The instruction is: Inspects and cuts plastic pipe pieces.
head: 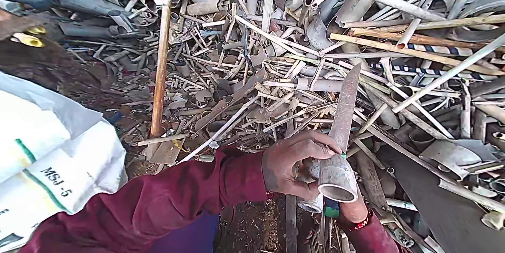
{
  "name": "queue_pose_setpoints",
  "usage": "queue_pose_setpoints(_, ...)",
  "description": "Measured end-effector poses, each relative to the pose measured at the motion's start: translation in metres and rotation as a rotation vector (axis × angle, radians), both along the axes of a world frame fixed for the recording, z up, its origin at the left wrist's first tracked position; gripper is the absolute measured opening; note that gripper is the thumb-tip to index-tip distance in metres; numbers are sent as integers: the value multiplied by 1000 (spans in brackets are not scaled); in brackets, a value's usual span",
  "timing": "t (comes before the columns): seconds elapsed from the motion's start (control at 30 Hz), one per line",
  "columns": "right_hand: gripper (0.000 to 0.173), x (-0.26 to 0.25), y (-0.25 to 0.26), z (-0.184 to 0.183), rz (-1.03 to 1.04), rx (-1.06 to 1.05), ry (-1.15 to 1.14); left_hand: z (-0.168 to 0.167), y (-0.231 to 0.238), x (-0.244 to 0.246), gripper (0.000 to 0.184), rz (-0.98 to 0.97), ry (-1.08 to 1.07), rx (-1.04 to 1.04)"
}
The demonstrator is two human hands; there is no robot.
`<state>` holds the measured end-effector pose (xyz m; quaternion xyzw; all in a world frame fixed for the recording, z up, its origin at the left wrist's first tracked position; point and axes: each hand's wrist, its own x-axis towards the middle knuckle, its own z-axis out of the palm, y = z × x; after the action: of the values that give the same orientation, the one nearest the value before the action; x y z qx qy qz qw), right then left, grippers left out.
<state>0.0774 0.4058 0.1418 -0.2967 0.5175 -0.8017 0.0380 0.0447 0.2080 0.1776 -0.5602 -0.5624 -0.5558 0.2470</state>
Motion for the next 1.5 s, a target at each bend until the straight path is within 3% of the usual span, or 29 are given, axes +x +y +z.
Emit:
queue_pose_setpoints(0.6,32,-1,-1,-2,39,-18,-27,1,-2,0,43,14,1,-4)
queue_pose_setpoints(0.73,31,6,-7,13,-27,-10,-93,0,-1,1,45,8,-32,0)
queue_pose_setpoints(1.03,29,0,4,-5,16,5,-14,-1,-1,0,48,9,-53,7)
queue_pose_setpoints(1.13,26,0,4,-6,-54,15,62,-3,3,2,49,124,4,60)
queue_pose_setpoints(1.2,24,2,1,-3,-151,25,40,-4,4,1,38,280,106,87)
queue_pose_setpoints(1.27,33,2,-3,-2,-275,58,-27,-1,-1,0,19,480,257,-18)
queue_pose_setpoints(1.33,47,1,-6,-2,-380,129,-23,1,-4,1,15,662,318,-165)
queue_pose_setpoints(1.4,55,0,-8,-3,-414,178,17,4,-5,4,24,709,158,-336)
queue_pose_setpoints(1.5,57,-1,-9,-4,-450,239,20,13,-11,10,37,545,-304,-637)
